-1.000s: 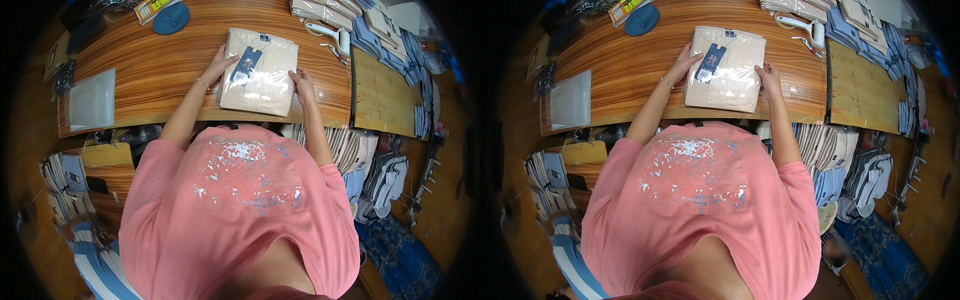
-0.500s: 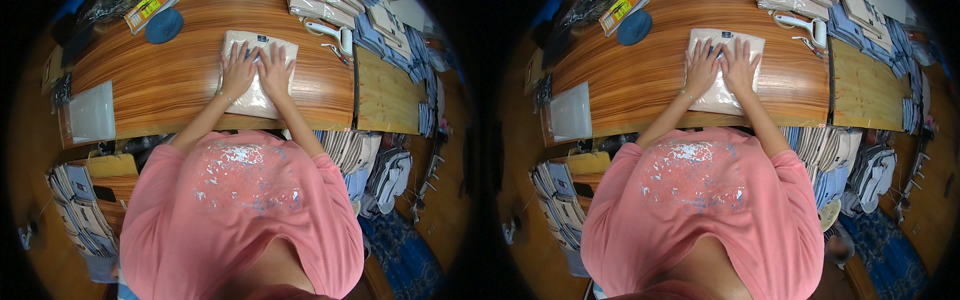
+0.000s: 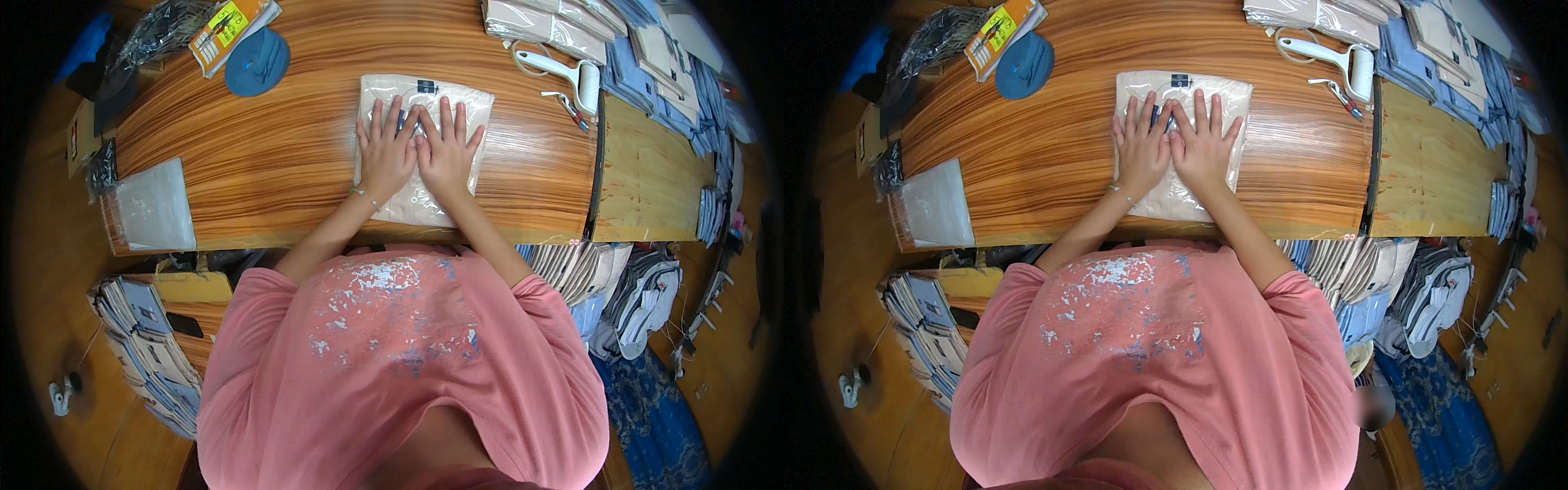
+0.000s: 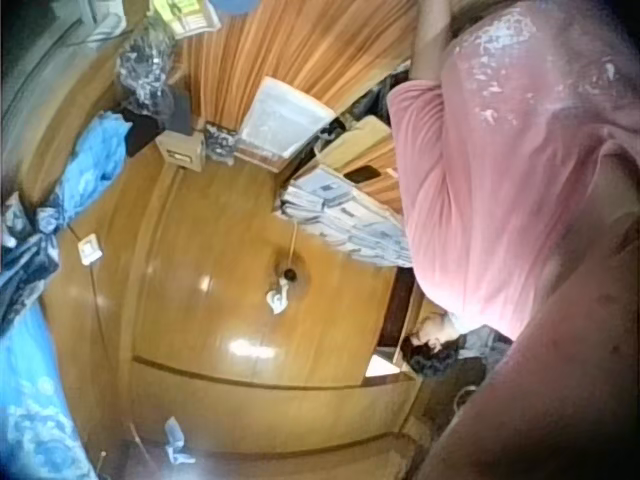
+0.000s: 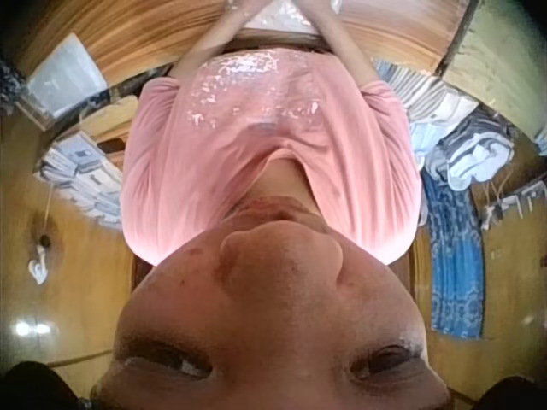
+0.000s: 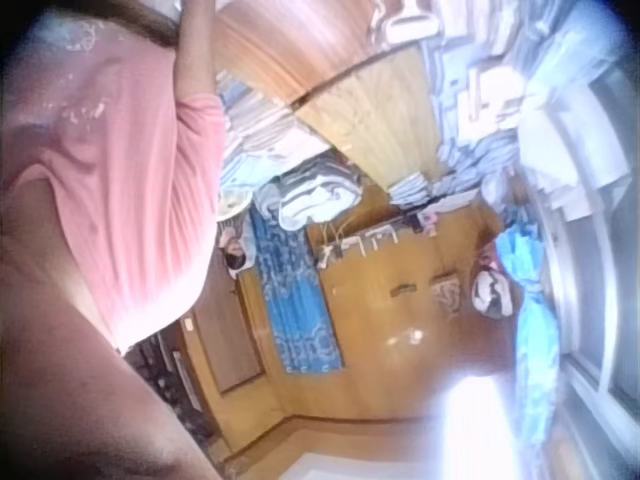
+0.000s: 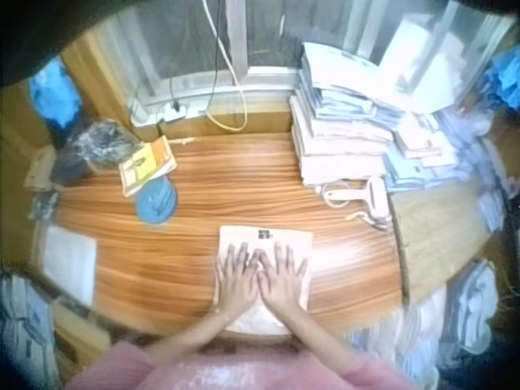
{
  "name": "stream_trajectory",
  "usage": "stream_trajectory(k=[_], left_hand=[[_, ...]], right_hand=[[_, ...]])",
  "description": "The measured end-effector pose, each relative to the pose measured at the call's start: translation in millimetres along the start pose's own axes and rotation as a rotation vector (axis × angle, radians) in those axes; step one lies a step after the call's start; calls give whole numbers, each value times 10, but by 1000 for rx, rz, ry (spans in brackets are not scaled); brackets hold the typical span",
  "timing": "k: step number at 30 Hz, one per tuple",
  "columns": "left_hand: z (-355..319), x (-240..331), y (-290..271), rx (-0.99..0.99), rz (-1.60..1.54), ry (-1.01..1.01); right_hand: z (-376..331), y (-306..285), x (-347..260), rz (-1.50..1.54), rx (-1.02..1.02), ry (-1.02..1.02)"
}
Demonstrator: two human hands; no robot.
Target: The person packages folded clothing items by placing them into clear plastic bags and securing them with rubber bands. They handle multiple items, including beige and blue garments, and stack the finished packages on the table.
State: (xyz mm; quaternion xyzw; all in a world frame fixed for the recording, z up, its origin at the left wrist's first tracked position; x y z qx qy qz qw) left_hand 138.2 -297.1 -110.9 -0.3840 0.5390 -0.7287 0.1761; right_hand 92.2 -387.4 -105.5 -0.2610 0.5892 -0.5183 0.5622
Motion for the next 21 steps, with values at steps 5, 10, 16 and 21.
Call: stream_trajectory(k=[5, 10, 16, 21], left_hand=[[8, 1, 5, -19, -23, -6], [9, 15, -27, -9, -49, -15], [-23, -6, -20, 26, -76, -10], [50, -218, 77, -56, -318, -4]], right_hand=[[3, 7, 7, 2, -33, 11], [12, -9, -12, 4, -44, 20], [0, 28, -9, -50, -20, 18], [-27, 77, 23, -59, -2, 13]])
Point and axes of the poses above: each hand's wrist, its own z-axis towards the middle knuckle, its own y-axis out of the palm, x = y × z, the point moved 7 cm from there along z, towards the middle knuckle, and after that the axes turned 2 degrees about -x, right-handed, at the moved point
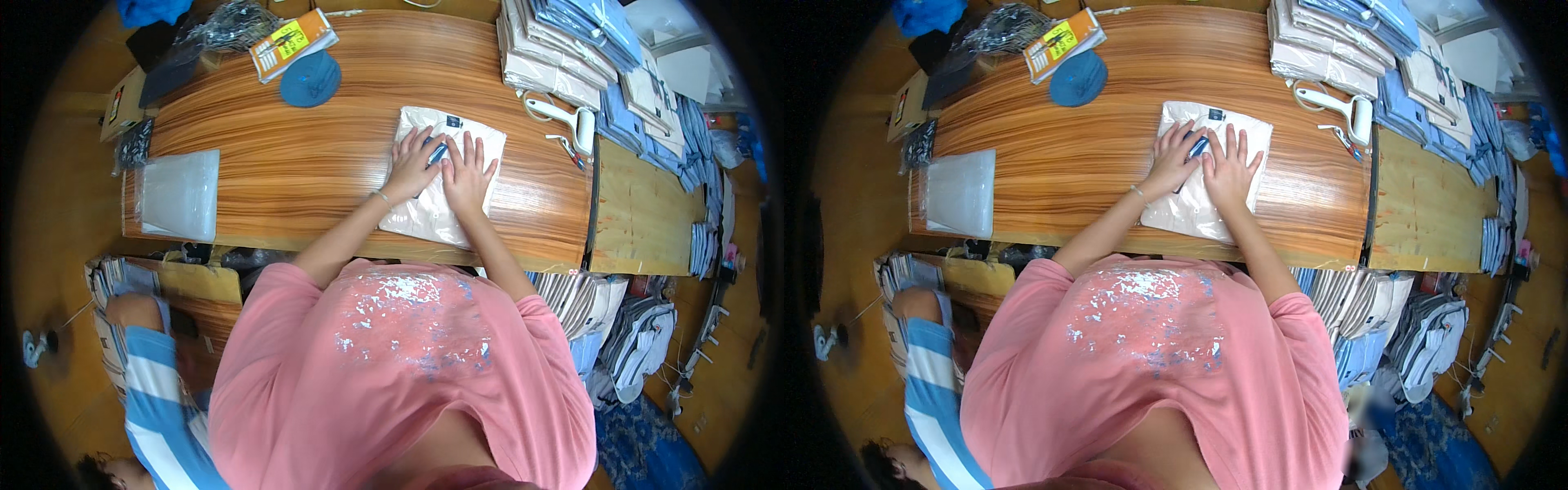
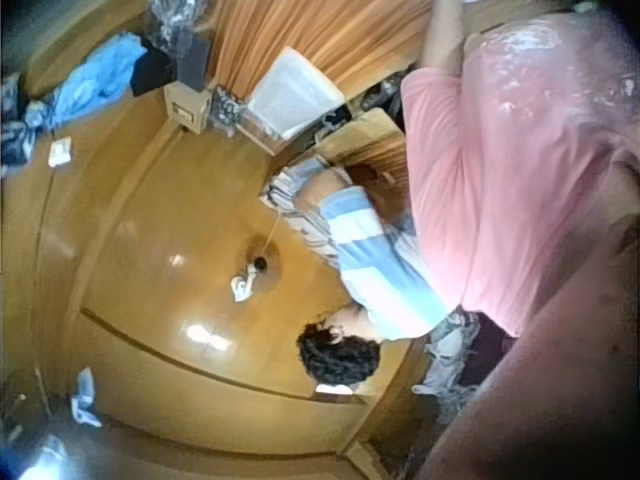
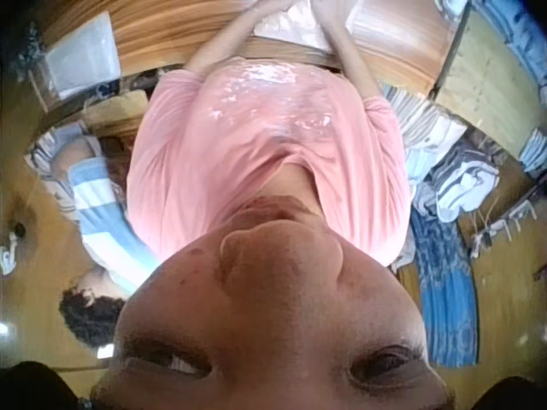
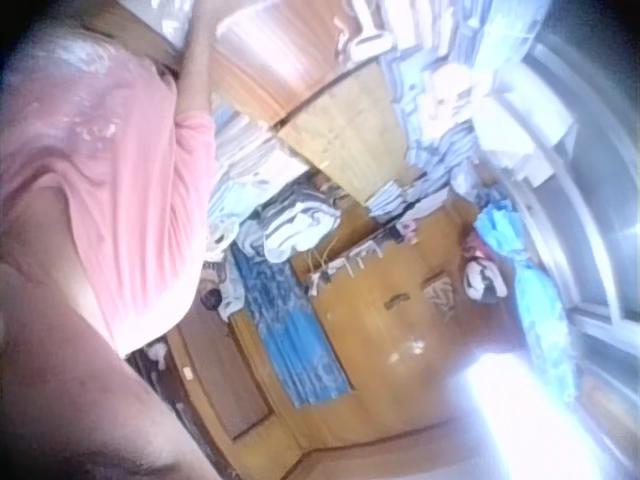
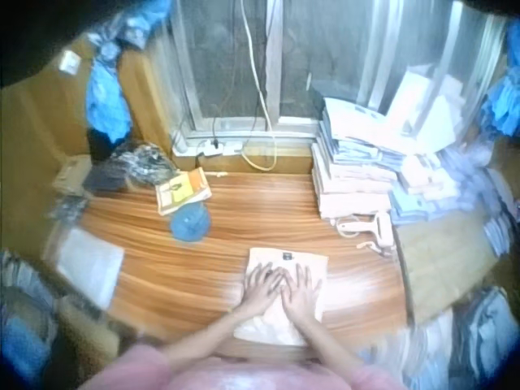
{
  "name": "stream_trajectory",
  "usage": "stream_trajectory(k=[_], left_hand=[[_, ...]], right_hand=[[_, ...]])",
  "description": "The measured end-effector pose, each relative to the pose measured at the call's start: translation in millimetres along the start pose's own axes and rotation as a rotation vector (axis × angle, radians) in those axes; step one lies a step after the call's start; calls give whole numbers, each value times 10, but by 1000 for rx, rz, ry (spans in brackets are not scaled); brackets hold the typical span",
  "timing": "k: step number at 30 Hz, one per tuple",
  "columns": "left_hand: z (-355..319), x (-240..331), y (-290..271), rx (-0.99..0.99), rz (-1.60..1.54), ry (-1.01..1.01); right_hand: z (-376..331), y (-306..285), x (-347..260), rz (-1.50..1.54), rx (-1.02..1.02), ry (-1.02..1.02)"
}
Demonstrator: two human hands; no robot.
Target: The person packages folded clothing items by placing them into clear plastic bags and securing them with rubber bands. They handle multiple items, including beige and blue garments, and stack the finished packages on the table.
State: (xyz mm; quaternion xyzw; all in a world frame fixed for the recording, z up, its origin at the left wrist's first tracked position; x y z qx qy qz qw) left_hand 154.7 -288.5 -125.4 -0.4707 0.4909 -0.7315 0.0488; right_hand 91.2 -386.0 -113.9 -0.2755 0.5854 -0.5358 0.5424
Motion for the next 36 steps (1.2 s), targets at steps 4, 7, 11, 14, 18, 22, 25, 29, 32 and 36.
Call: stream_trajectory(k=[4, 7, 11, 14, 18, 22, 25, 29, 32, 36], left_hand=[[348, -766, -977, 521, -220, -54], [285, -1225, -1810, 743, 524, -179], [300, -1270, -1978, 489, 313, -86], [34, -465, -1709, 269, -255, -70], [-428, 284, -1274, -343, -265, 3], [-77, -188, -1520, -216, -888, 16], [367, -1009, -1848, 280, -141, 27], [288, -1579, -1647, 192, 409, -90], [-95, -1794, -1658, 126, 501, -335], [-201, -1279, -1576, 277, 417, -254]], right_hand=[[67, -138, 125, 206, -15, 40], [114, -666, -89, 426, 158, 56], [189, -271, -566, 1222, -337, 73], [195, 22, -944, 1696, -682, 413], [118, 109, -1210, 1889, -948, 568], [115, 5, -725, 1450, -835, 355], [191, -553, -559, 1374, -681, 432], [324, -937, 194, 1321, -320, 375], [249, -1068, 596, 1298, -142, 452], [217, -980, 612, 1336, -233, 438]])
Point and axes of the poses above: each hand's wrist, its own z-axis towards the middle knuckle, its own y-axis out of the palm, x = y × z, the point moved 7 cm from there along z, towards the middle knuckle, and after that the axes turned 2 degrees about -x, right-handed, at the moved point
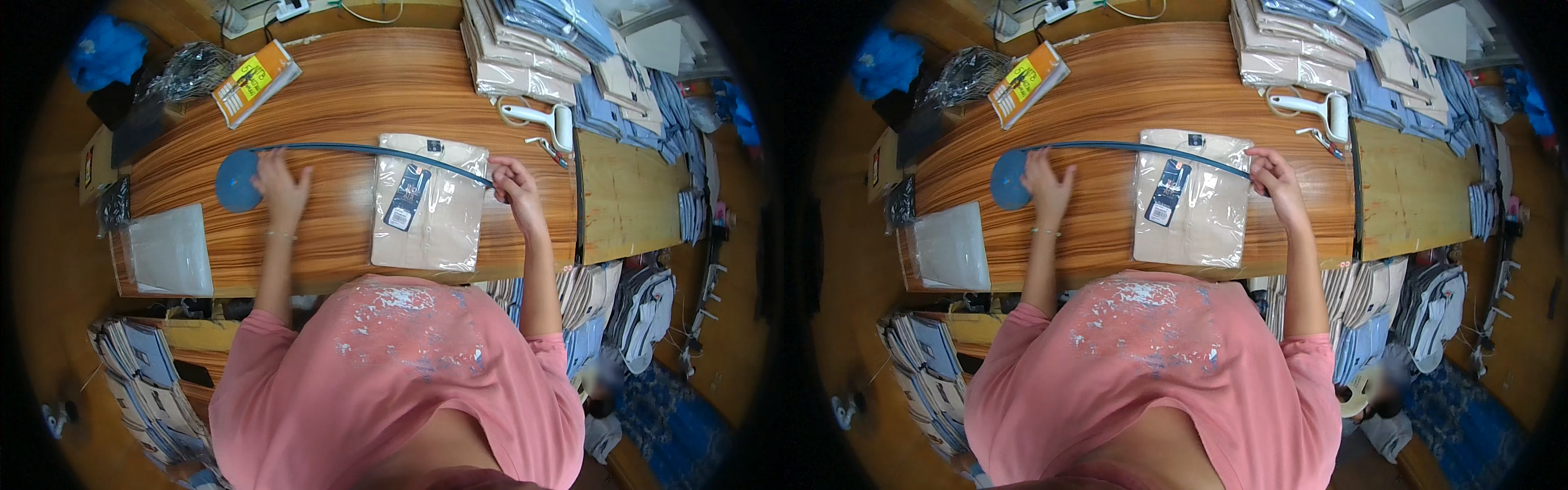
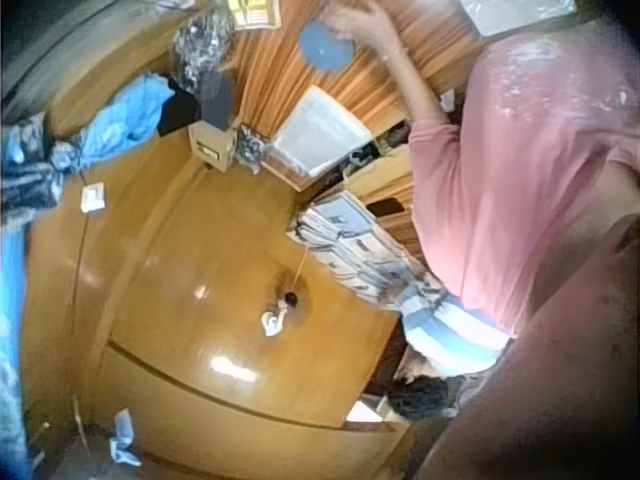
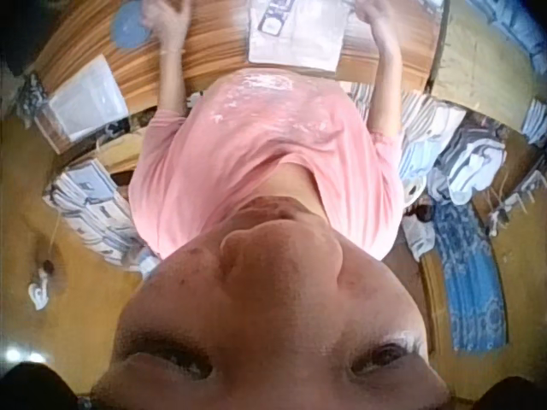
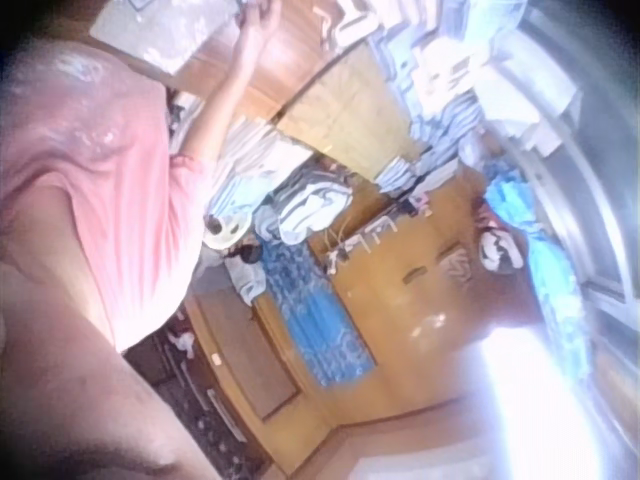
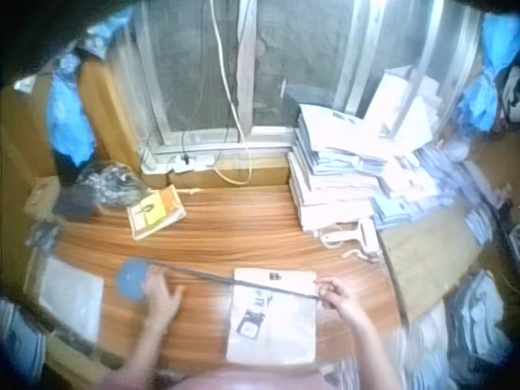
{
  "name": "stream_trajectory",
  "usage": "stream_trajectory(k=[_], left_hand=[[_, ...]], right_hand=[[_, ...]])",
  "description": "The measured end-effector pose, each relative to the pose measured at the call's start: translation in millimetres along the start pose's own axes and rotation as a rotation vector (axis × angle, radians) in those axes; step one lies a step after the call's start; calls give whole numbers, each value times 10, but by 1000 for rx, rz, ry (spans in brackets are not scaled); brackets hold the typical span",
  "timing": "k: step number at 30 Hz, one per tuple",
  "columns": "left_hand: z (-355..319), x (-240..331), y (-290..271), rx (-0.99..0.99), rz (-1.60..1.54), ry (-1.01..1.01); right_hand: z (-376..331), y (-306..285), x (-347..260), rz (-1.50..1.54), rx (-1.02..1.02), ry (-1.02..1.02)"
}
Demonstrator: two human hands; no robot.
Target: The person packages folded clothing items by placing them into clear plastic bags and securing them with rubber bands. They handle multiple items, including beige and blue garments, and stack the finished packages on the table.
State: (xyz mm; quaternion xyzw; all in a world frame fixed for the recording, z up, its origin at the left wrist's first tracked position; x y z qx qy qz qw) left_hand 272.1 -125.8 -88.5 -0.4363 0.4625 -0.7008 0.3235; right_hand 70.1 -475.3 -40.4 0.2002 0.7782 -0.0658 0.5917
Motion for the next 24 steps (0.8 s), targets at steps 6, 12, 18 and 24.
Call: stream_trajectory(k=[6, 12, 18, 24], left_hand=[[123, 1043, 442, -214, -155, 468], [541, 685, 667, -339, -802, 174], [910, 770, 719, -171, -253, 39], [-71, 430, 547, -764, -49, 79]], right_hand=[[387, -22, -104, -419, -108, -229], [755, -722, 265, -819, 61, -59], [1183, -1119, 683, -941, 242, 17], [141, -911, 1262, -755, -254, 164]])
Point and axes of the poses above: each hand's wrist, its own z-axis towards the middle knuckle, its own y-axis out of the palm, x = y × z, the point moved 7 cm from there along z, towards the middle knuckle, and after that the axes turned 2 degrees about -x, right-handed, at the moved point
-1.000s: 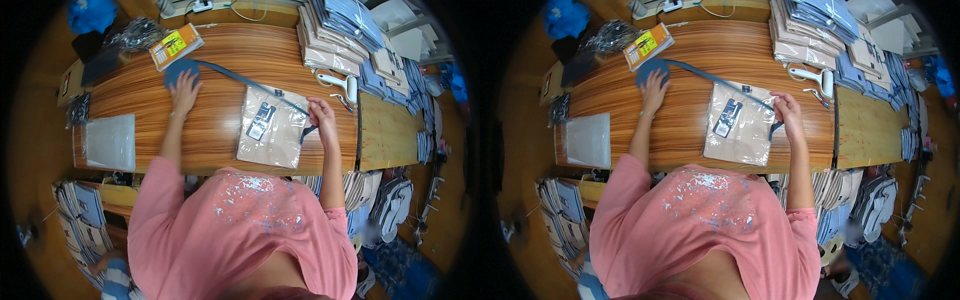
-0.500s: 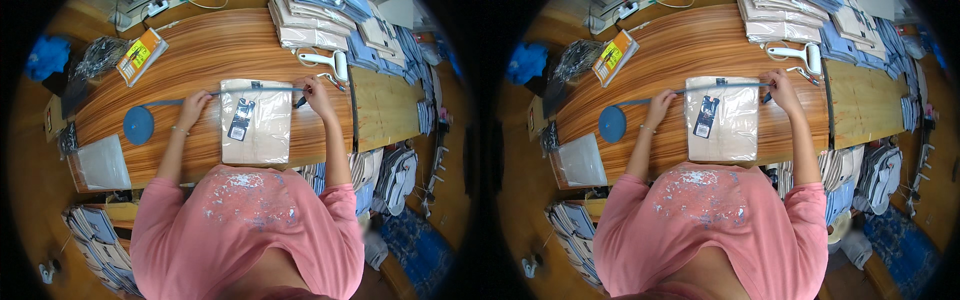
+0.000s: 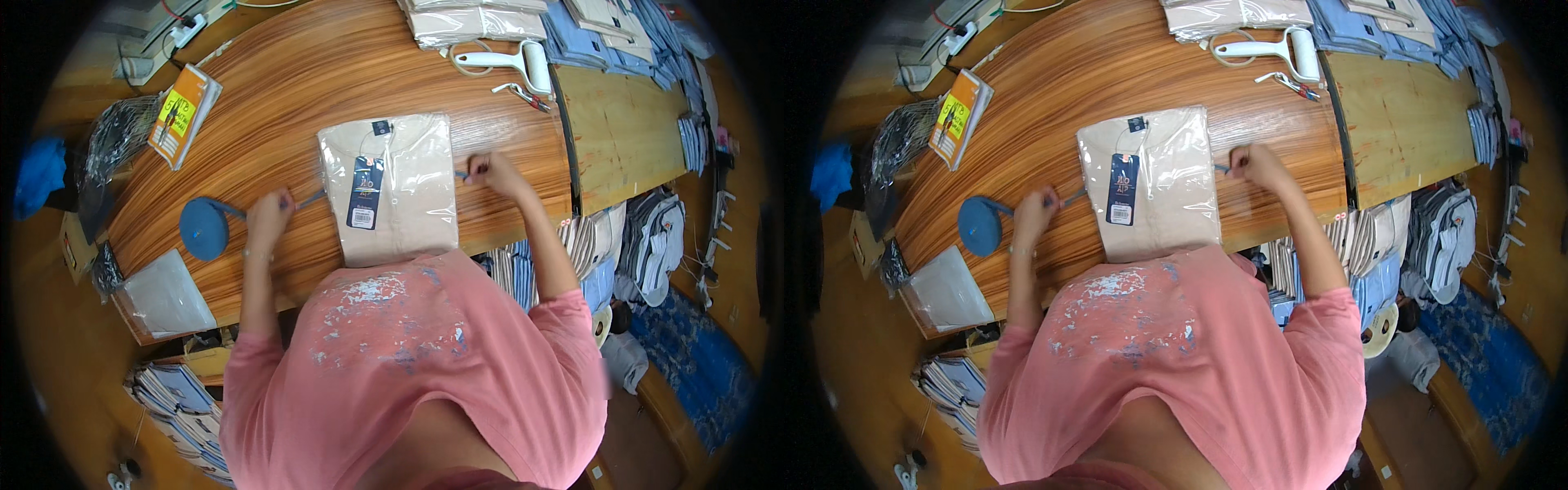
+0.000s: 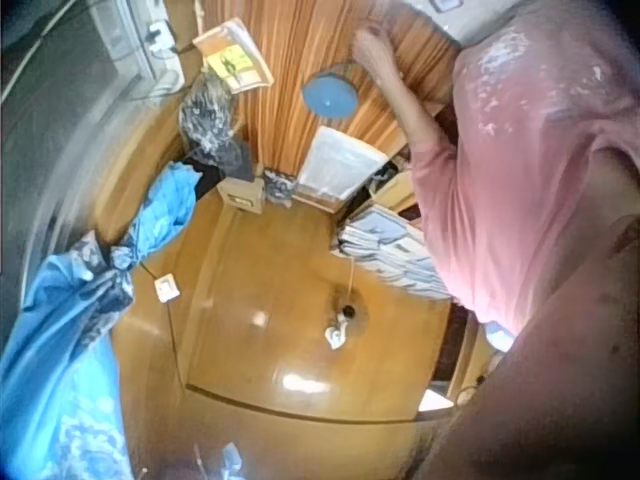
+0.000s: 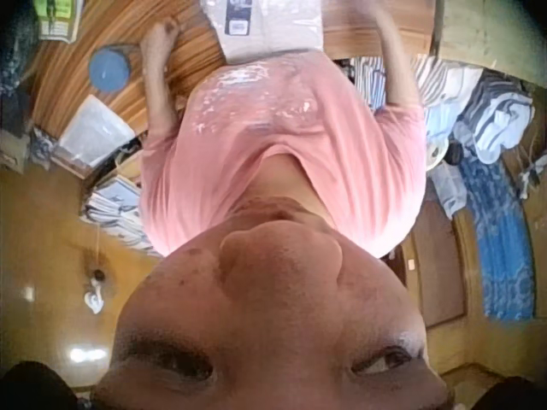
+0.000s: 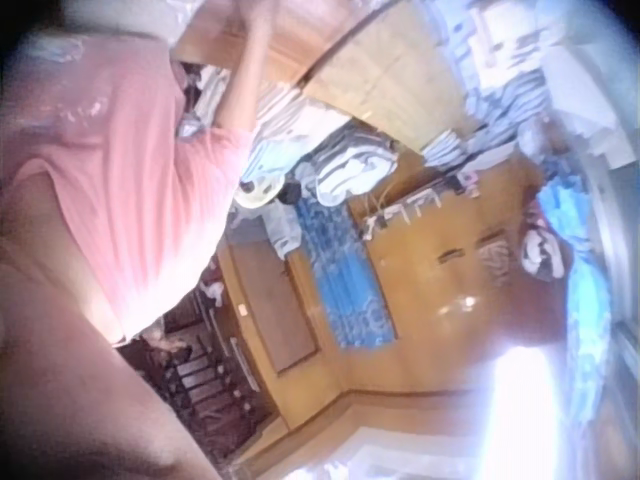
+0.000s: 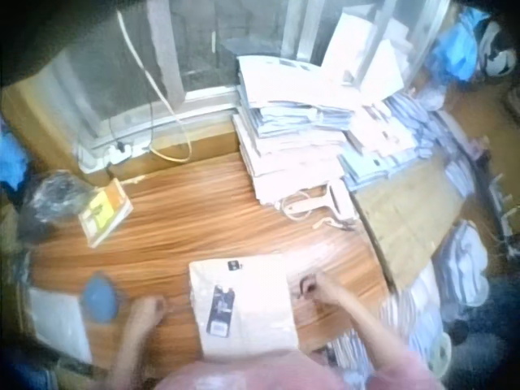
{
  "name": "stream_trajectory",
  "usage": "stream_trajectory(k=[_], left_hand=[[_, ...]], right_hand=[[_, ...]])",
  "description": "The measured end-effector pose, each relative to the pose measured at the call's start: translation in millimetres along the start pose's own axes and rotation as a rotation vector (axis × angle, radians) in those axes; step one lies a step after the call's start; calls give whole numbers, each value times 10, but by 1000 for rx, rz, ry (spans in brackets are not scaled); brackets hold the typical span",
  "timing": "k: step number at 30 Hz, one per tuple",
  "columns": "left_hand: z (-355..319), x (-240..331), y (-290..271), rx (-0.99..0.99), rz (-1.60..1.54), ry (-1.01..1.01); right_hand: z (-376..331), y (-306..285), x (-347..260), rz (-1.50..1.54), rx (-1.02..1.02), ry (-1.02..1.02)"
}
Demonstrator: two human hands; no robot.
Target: The person packages folded clothing items by placing them into clear plastic bags and securing them with rubber bands. They handle multiple items, including beige and blue garments, and stack the finished packages on the table.
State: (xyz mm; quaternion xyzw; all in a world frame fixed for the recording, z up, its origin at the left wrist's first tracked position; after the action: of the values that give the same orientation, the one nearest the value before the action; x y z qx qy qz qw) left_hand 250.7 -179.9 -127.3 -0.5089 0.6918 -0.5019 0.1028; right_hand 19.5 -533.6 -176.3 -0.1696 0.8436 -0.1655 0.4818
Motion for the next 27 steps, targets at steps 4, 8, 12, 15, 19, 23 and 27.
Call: stream_trajectory(k=[4, 8, 12, 15, 19, 23, 27], left_hand=[[-300, 82, -17, 4, -141, -78], [-269, 161, -234, -18, -30, -57], [-428, -51, -344, -68, 195, -91], [-620, -263, -493, -82, 373, -149], [-699, -720, -662, 224, 431, 2], [-683, -819, -845, 213, 220, 52], [-790, -777, -921, 210, -56, 122]], right_hand=[[-150, -383, -151, 9, 280, -12], [-91, -1125, -180, -635, 947, -103], [-122, -1019, -178, -781, 919, 15], [-335, -898, 8, -739, 953, 98], [-515, -928, 61, -634, 806, 309], [-508, -912, 190, -800, 669, 397], [-471, -1021, 271, -832, 792, 348]])
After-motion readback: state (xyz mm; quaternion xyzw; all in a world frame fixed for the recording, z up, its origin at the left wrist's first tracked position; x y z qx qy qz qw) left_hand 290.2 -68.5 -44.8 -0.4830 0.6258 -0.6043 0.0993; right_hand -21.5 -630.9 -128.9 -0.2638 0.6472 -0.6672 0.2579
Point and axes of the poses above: each hand's wrist, its own z-axis towards the middle knuckle, its own y-axis out of the palm, x = y × z, the point moved 7 cm from there along z, towards the middle knuckle, and after that the axes turned 2 degrees about -x, right-handed, at the moved point
